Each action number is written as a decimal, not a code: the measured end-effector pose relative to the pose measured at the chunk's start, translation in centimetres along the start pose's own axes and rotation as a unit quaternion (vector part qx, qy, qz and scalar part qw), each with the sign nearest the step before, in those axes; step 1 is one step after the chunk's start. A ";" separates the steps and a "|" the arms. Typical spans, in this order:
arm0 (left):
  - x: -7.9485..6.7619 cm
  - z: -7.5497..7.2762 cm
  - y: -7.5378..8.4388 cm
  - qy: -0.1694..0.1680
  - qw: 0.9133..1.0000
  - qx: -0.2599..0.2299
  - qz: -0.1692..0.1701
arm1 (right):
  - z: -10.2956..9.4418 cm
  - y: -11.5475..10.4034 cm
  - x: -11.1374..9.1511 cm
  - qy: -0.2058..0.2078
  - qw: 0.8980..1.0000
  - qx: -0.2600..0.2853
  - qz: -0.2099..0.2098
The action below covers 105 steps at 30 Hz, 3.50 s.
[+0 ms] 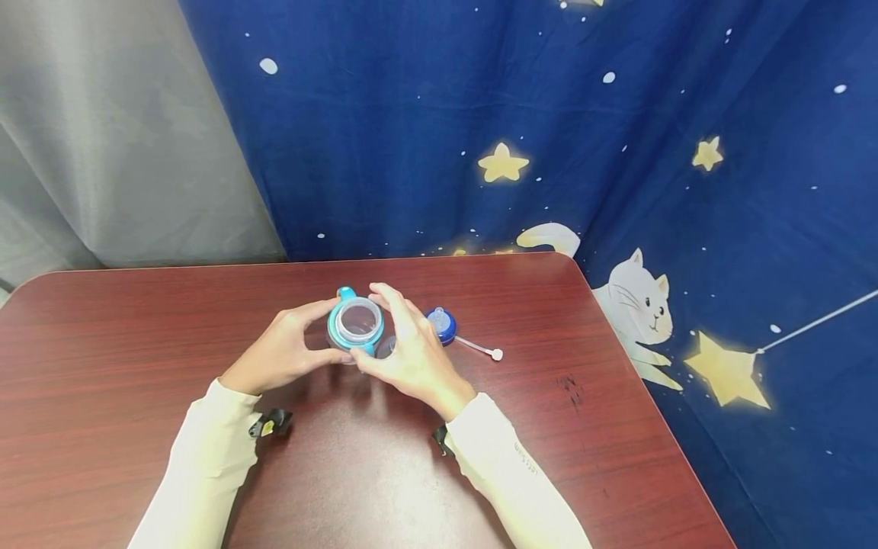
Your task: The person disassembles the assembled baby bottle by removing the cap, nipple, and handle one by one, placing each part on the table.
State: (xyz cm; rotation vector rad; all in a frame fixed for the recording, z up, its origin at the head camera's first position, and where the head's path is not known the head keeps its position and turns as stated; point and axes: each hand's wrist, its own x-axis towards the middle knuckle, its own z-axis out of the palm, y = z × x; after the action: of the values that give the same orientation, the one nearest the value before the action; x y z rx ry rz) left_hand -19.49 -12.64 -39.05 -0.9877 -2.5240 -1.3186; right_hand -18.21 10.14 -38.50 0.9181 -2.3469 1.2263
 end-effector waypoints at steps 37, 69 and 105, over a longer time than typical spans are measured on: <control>0.0 -0.1 -0.2 0.001 1.000 -0.002 -0.010 | -1.9 -1.1 0.2 0.055 0.997 0.046 0.000; -0.5 -0.8 -0.3 0.019 0.999 0.011 -0.040 | -3.6 3.7 0.5 0.126 0.991 -0.022 0.046; -1.3 -1.2 1.3 0.032 0.998 0.002 -0.045 | -1.0 4.9 2.6 -0.116 0.975 -0.190 -0.014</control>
State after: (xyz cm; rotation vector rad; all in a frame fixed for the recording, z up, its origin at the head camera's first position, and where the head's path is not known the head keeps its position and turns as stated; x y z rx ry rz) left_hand -17.91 -13.66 -37.93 -0.8265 -2.5494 -1.3459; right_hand -23.43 11.97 -39.46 0.9965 -2.6114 0.6488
